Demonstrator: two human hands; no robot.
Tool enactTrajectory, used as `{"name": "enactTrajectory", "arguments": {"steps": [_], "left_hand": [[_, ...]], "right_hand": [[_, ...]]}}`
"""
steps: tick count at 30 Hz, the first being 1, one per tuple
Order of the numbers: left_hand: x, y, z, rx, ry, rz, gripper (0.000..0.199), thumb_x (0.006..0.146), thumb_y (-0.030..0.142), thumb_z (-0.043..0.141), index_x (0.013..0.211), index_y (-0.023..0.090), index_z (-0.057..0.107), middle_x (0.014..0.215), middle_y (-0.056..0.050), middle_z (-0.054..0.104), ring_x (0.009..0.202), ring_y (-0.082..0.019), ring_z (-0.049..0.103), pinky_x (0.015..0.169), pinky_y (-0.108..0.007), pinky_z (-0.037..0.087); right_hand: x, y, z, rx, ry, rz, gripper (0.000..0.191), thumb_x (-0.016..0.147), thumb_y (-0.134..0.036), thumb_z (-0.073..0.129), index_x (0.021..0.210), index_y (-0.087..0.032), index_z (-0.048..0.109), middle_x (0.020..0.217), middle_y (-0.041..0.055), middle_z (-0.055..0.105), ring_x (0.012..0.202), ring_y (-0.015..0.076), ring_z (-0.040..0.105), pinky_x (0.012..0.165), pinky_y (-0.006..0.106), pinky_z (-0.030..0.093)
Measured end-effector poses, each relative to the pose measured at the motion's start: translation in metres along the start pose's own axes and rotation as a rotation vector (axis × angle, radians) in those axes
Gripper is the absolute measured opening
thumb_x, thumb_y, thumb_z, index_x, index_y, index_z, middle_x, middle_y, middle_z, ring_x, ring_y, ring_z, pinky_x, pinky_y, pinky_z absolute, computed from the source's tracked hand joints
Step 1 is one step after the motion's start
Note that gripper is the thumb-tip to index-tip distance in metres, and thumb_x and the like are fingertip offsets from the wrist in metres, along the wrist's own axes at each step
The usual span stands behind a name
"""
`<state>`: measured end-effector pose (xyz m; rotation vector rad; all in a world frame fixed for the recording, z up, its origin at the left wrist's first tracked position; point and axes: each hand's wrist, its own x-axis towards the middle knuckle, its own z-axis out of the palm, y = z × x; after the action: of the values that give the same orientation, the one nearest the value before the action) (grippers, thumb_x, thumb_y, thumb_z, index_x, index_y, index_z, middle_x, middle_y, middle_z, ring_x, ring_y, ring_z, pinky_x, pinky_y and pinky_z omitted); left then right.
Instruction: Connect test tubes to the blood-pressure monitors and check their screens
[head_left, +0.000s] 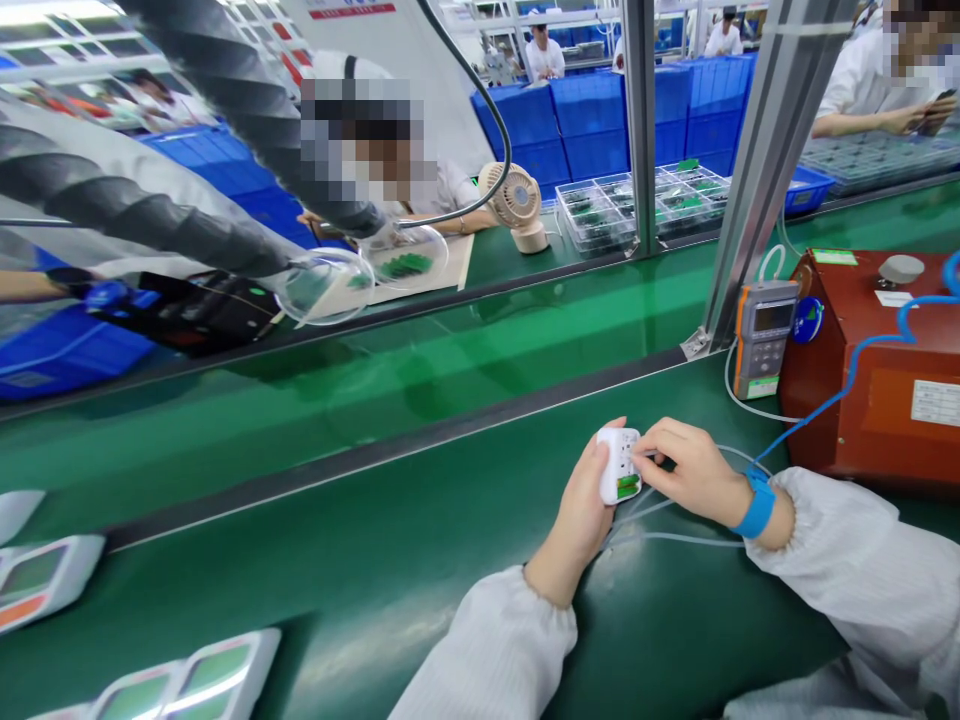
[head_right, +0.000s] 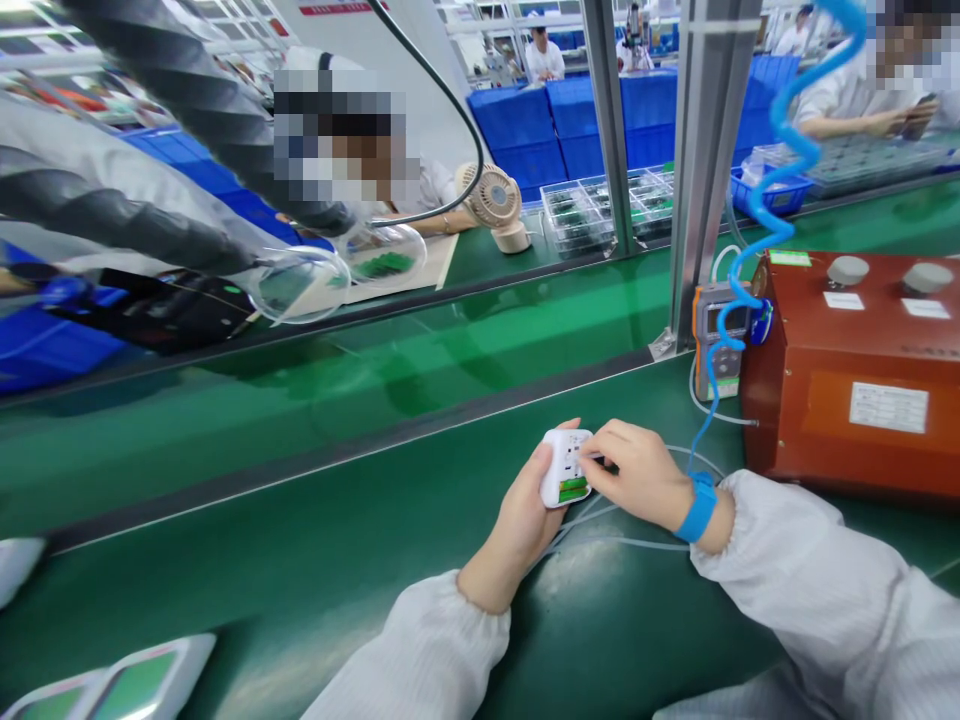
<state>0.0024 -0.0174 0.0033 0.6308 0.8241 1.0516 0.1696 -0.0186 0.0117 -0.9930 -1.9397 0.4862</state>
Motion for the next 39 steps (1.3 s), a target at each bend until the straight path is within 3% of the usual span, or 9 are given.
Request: {"name": "enactTrajectory", "arguments": {"steps": [19, 39], "left_hand": [[-0.002, -0.01, -0.01, 0.256, -0.068, 0.13, 0.056, 0.089, 0.054, 0.062, 0.132, 0.018, 0.06, 0.116, -0.011, 0.068, 0.092, -0.022, 0.065, 0.08, -0.031, 0.05], [-0.002, -0.009, -0.008, 0.258, -0.06, 0.118, 0.06, 0.087, 0.058, 0.063, 0.131, 0.018, 0.059, 0.111, -0.01, 0.068, 0.087, -0.019, 0.063, 0.075, -0.029, 0.048]], "right_hand": [[0.003, -0.005, -0.003, 0.085, -0.001, -0.017, 0.015, 0.098, -0.019, 0.05, 0.086, -0.017, 0.059, 0.081, 0.0022, 0.056, 0.071, 0.0116, 0.052, 0.064, 0.022, 0.043], [0.003, -0.004, -0.003, 0.123, -0.009, -0.061, 0.011, 0.092, -0.012, 0.051, 0.086, -0.017, 0.058, 0.081, 0.0014, 0.056, 0.07, 0.0111, 0.05, 0.063, 0.022, 0.042]]}}
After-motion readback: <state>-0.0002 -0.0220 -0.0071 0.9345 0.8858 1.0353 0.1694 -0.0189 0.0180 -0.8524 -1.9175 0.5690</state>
